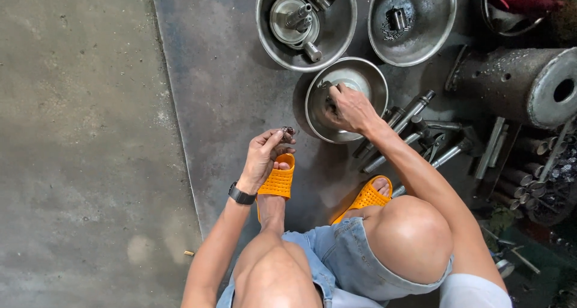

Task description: The person uses a wrench to tighten a metal part, then wipes it with a red cloth. They then pick up small metal pieces from a bowl and insert them into a larger metal component, using pliers to adjust the pieces.

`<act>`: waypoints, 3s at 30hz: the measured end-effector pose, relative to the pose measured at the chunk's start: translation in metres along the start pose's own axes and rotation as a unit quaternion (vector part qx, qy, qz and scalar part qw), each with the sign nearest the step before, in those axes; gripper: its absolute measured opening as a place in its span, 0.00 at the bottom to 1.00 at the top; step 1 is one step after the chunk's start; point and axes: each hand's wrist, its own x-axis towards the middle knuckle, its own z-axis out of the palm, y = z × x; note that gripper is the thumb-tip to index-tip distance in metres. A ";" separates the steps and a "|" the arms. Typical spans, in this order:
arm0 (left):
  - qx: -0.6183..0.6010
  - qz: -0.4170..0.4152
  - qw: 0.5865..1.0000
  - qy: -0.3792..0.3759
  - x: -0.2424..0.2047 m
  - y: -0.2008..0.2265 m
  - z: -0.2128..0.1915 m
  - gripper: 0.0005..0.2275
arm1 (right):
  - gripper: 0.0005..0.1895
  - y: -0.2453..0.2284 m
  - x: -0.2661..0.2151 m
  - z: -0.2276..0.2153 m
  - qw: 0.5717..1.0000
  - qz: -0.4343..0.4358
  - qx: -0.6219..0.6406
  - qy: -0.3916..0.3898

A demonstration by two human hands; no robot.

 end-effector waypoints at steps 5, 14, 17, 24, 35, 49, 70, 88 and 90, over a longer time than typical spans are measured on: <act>0.005 -0.001 1.000 -0.002 -0.002 0.001 0.001 0.07 | 0.13 -0.002 -0.004 -0.001 1.000 0.009 0.022 0.008; 0.007 0.008 1.000 -0.004 -0.008 0.004 0.013 0.07 | 0.13 -0.004 -0.011 -0.002 0.997 0.044 0.055 -0.001; 0.012 0.014 1.000 -0.007 -0.008 0.002 0.014 0.07 | 0.13 -0.004 -0.012 -0.005 0.997 0.047 0.059 0.002; 0.015 0.030 0.999 -0.012 -0.009 -0.001 0.020 0.07 | 0.12 -0.002 -0.014 -0.004 0.997 0.051 0.057 -0.020; 0.019 0.010 1.000 -0.017 -0.012 -0.008 0.013 0.07 | 0.11 0.009 -0.040 0.022 0.971 -0.018 0.105 0.215; 0.041 -0.036 0.996 -0.077 0.030 -0.039 0.061 0.07 | 0.09 -0.027 -0.094 -0.030 0.861 -0.016 0.186 0.473; 0.203 -0.083 0.954 -0.206 0.019 -0.078 0.182 0.07 | 0.07 0.109 -0.369 -0.058 0.834 0.285 0.173 0.440; 0.225 -0.022 0.966 0.130 -0.008 -0.055 0.142 0.05 | 0.07 0.312 -0.433 0.024 0.813 0.380 -0.119 0.425; 0.223 -0.032 0.970 0.094 -0.009 -0.052 0.138 0.07 | 0.05 0.308 -0.427 0.017 0.798 0.387 -0.153 0.436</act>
